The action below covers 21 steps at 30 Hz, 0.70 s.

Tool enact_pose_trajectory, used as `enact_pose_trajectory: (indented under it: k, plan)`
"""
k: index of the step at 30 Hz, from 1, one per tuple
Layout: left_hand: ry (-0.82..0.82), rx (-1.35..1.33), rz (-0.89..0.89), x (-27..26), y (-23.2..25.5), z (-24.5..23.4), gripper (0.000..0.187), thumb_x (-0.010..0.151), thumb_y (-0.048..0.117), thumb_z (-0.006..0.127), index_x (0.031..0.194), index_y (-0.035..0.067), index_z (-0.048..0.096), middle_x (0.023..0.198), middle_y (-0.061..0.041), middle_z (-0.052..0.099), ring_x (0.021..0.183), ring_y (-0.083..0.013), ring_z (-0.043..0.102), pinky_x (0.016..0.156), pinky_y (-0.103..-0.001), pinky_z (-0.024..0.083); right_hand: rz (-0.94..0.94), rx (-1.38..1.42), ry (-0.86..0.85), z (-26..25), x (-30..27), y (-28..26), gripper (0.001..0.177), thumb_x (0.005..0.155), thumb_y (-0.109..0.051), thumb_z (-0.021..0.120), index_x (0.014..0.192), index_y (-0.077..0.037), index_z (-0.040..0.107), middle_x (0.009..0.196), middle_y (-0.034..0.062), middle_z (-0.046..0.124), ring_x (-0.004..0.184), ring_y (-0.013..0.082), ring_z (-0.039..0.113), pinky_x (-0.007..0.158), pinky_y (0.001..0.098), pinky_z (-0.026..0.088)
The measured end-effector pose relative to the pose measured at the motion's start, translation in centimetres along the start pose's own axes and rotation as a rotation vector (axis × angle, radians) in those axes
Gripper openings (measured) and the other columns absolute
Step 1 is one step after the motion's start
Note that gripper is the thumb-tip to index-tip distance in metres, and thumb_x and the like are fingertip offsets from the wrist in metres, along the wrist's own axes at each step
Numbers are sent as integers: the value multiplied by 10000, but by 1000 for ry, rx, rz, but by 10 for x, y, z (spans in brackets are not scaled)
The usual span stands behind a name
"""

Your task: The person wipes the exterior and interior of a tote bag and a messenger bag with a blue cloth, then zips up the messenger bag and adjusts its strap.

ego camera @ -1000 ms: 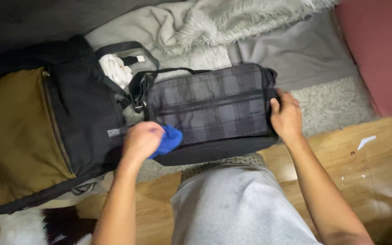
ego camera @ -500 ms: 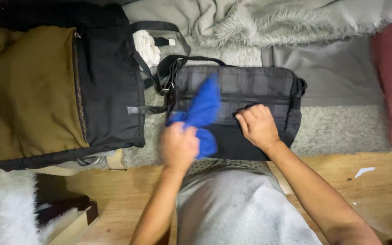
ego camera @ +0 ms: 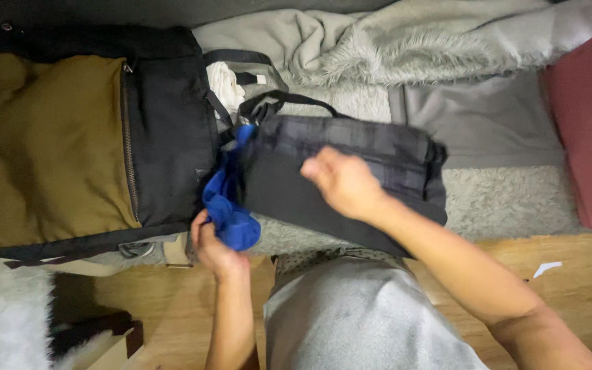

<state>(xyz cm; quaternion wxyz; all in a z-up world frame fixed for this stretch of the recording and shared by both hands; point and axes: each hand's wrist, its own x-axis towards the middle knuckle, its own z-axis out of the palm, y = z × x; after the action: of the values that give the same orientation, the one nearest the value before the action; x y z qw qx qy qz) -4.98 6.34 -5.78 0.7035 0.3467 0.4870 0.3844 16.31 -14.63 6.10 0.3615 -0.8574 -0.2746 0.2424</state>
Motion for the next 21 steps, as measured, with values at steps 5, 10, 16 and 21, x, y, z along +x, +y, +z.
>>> enact_pose_trajectory:
  k: [5, 10, 16, 21]
  plan:
    - [-129, -124, 88, -12, 33, 29, 272, 951, 42, 565, 1177, 33, 715, 1198, -141, 748, 1108, -262, 740, 1030, -412, 629, 249, 1074, 241, -123, -1, -17, 525, 1178, -492, 539, 1296, -24, 745, 1229, 114, 781, 1090, 217, 706, 977, 399, 586]
    - [-183, -150, 227, -35, 69, 67, 398, 978, 56, 562, 1360, 37, 673, 1360, -156, 697, 1230, -292, 708, 1099, -433, 611, 265, 1396, 327, -127, -25, 46, 585, 1166, -528, 514, 1412, -24, 678, 1316, 105, 759, 1170, 226, 706, 1030, 404, 579]
    - [-245, -167, 310, -64, 123, 108, 560, 934, 64, 527, 1481, 60, 645, 1484, -147, 670, 1343, -314, 708, 1178, -479, 620, 403, 1418, 420, -83, -2, 182, 688, 1151, -572, 484, 1551, -24, 598, 1421, 94, 732, 1266, 236, 706, 1094, 411, 570]
    - [-659, 410, 291, -82, 75, 150, 548, 907, -32, 575, 1437, 25, 700, 1431, -118, 712, 1309, -246, 681, 1184, -372, 536, 413, 1103, 670, -46, -42, 218, 739, 1174, -603, 475, 1618, -15, 537, 1496, 133, 726, 1358, 290, 706, 1153, 433, 543]
